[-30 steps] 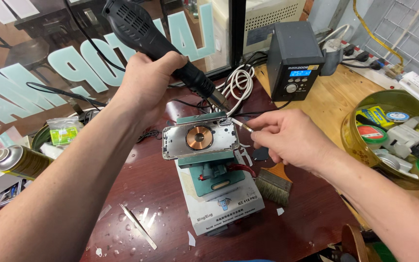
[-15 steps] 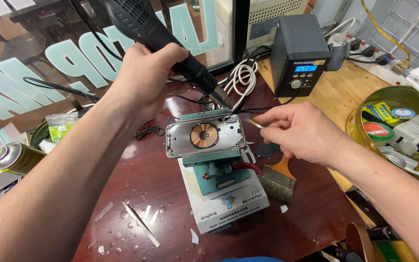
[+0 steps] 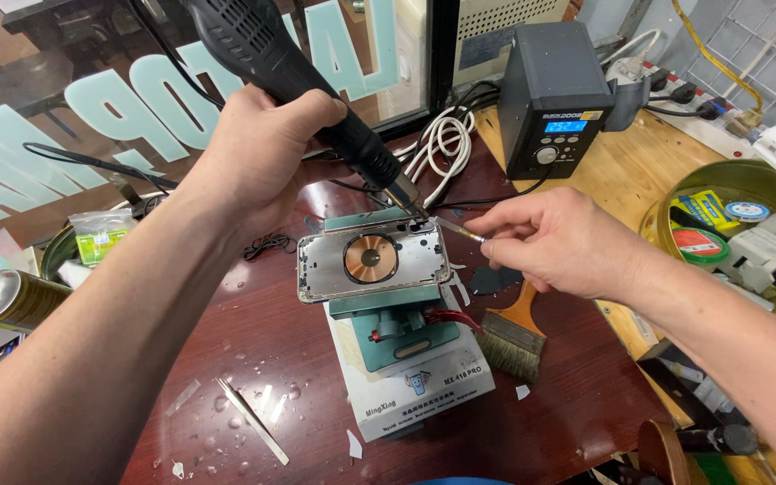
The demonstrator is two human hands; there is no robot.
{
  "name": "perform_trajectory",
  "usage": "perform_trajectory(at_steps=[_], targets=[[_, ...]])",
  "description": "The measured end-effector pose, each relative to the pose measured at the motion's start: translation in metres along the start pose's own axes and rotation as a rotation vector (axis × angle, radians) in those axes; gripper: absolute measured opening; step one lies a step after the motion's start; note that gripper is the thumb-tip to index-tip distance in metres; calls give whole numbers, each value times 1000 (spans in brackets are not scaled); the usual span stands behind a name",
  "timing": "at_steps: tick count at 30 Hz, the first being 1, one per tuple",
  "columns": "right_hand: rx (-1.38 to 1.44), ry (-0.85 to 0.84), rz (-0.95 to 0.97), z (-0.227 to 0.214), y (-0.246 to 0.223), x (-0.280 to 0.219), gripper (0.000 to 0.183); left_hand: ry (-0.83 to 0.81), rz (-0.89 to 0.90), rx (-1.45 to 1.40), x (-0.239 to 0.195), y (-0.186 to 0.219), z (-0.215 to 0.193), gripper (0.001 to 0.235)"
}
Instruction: The person uses a hot air gun and a metal tool to heat and scrape the back of a smartphone chassis clamped in a holder. They repeatedly apply heat to the same area and scrape off residue, then briefly use a brush to clean the surface.
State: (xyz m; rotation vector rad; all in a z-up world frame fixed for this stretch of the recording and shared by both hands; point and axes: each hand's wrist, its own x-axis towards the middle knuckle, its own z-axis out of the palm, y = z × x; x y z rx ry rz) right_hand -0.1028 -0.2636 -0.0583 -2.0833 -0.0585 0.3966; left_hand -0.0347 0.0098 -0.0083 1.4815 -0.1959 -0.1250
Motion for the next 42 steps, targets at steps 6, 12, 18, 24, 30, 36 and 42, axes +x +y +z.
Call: perform_trajectory(at_steps=[6,12,18,24,30,36,42], targets=[[108,-24,146,3,-11,4,29,-16,8,6,0,5,6,19],[98,61,67,-1,-10,3,31,46,15,2,4,12,3,19],[-90,70,-39,-5,6,2,29,23,-4,7,2,12,4,20],[-251,310,-212,-6,10,-1,32,41,36,10,-1,6,0,18],[-192,312,13,17,9,-32,32,215,32,106,-12,13,-29,17],[-136,331,-91,71,37,-62,24,370,-6,41,-42,19,-66,20],[-118,462,-111,79,52,-31,21,450,-138,124,-76,12,-79,21]])
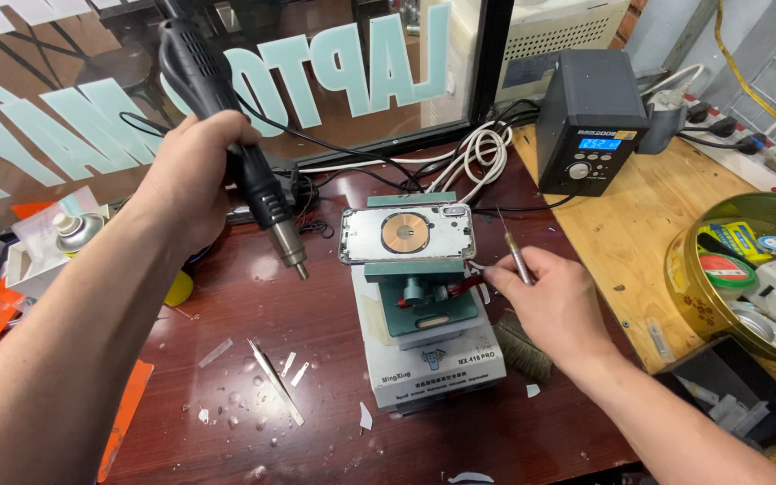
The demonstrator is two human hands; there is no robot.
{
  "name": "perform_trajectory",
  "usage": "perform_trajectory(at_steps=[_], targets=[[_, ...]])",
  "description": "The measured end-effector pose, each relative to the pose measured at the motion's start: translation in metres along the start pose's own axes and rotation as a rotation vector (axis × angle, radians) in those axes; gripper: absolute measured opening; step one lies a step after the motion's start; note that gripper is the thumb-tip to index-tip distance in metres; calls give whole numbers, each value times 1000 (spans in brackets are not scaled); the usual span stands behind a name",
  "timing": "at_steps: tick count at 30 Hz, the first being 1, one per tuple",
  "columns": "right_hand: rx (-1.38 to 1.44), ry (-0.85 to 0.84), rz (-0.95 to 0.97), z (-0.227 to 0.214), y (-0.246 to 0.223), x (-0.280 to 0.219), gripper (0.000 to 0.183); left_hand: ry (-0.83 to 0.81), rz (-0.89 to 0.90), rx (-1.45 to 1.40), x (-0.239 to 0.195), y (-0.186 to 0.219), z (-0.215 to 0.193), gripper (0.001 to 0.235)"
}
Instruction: The person uses a hot air gun and a metal tool to heat and scrape the back of a smartphone chassis clamped in a holder. They repeatedly apply heat to the same area and scrape off residue, then briefly use a brush to clean the surface.
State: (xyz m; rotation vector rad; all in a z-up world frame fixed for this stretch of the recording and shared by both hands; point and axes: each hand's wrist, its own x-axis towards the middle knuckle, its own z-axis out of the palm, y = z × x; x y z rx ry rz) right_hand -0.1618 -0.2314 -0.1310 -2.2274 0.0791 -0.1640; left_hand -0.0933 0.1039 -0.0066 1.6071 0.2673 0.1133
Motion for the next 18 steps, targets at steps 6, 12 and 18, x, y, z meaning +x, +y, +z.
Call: perform_trajectory(at_steps=[6,12,18], targets=[[303,-100,274,-2,-17,43,29,-81,-7,115,-11,-13,-29,23],[-11,-160,354,3,-55,81,36,-169,11,137,-1,-25,-57,21],[-311,-242,333,37,-101,119,43,-275,5,77,15,-37,-93,25]])
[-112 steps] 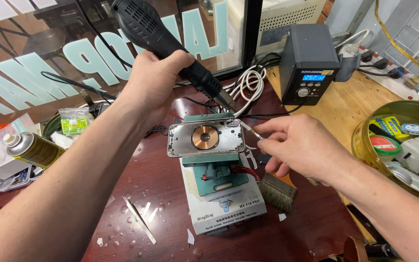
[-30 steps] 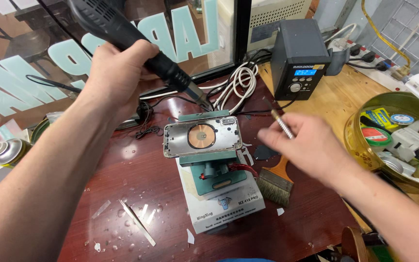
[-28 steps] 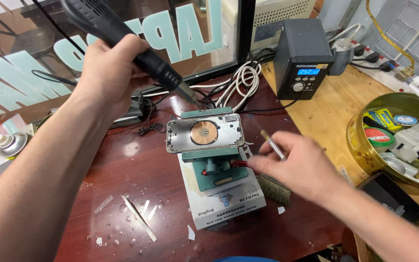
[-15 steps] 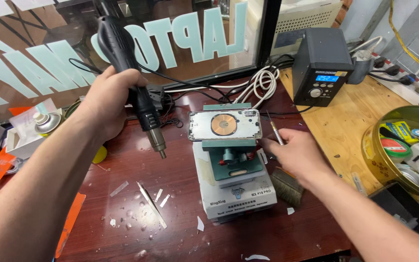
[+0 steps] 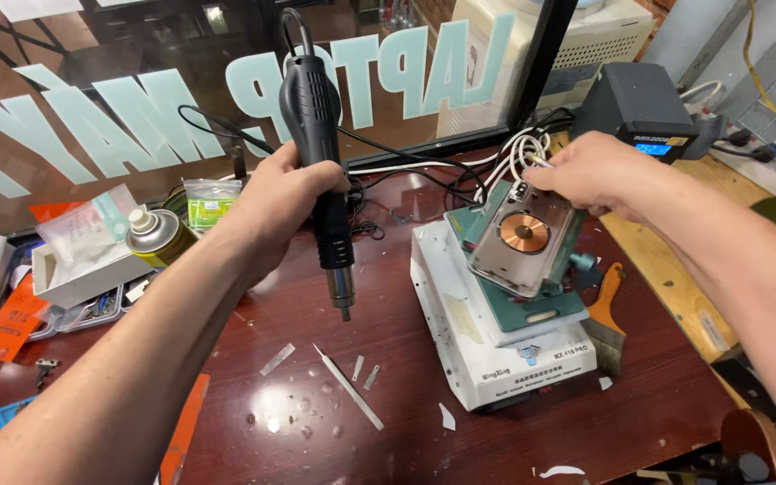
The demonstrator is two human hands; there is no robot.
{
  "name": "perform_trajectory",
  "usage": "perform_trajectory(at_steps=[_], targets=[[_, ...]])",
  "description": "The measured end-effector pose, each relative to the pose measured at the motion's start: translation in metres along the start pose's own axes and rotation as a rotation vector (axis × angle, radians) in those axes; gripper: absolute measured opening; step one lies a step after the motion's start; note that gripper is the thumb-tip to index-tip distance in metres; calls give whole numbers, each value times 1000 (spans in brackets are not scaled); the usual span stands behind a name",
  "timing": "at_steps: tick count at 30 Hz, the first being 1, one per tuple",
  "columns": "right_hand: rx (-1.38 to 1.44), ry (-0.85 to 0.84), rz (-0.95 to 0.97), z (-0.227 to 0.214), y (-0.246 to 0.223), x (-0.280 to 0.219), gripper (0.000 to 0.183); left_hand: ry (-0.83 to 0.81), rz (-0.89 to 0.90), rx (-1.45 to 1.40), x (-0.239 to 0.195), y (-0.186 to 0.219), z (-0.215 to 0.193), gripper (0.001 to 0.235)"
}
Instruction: The person uses a hot air gun and a metal tool to heat and scrape the back of a smartphone chassis clamped in a holder. They repeatedly apply heat to the same area and scrape off residue, then briefly use a brush to clean the surface.
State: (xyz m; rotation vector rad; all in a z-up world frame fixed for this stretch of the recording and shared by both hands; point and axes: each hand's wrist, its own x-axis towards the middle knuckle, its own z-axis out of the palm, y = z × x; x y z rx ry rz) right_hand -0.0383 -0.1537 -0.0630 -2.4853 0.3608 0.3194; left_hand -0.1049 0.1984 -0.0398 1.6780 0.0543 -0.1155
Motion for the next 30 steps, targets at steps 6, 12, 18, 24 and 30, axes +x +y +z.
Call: perform_trajectory(at_steps=[6,12,18,24,30], targets=[[-549,-33,-345,9,-33,9,49,-126,11,-40,-3,2,-19,27],[-176,243,-390,-8,5,-23,47,-140,-48,77,1,8,-8,28],[603,165,198,19,96,-61,20,-193,19,31,4,18,8,27],[632,56,174,55,124,-59,28,-164,-58,49,3,21,15,26],[488,193,79,46,116,-83,15,-184,-36,-9,5,14,20,27]])
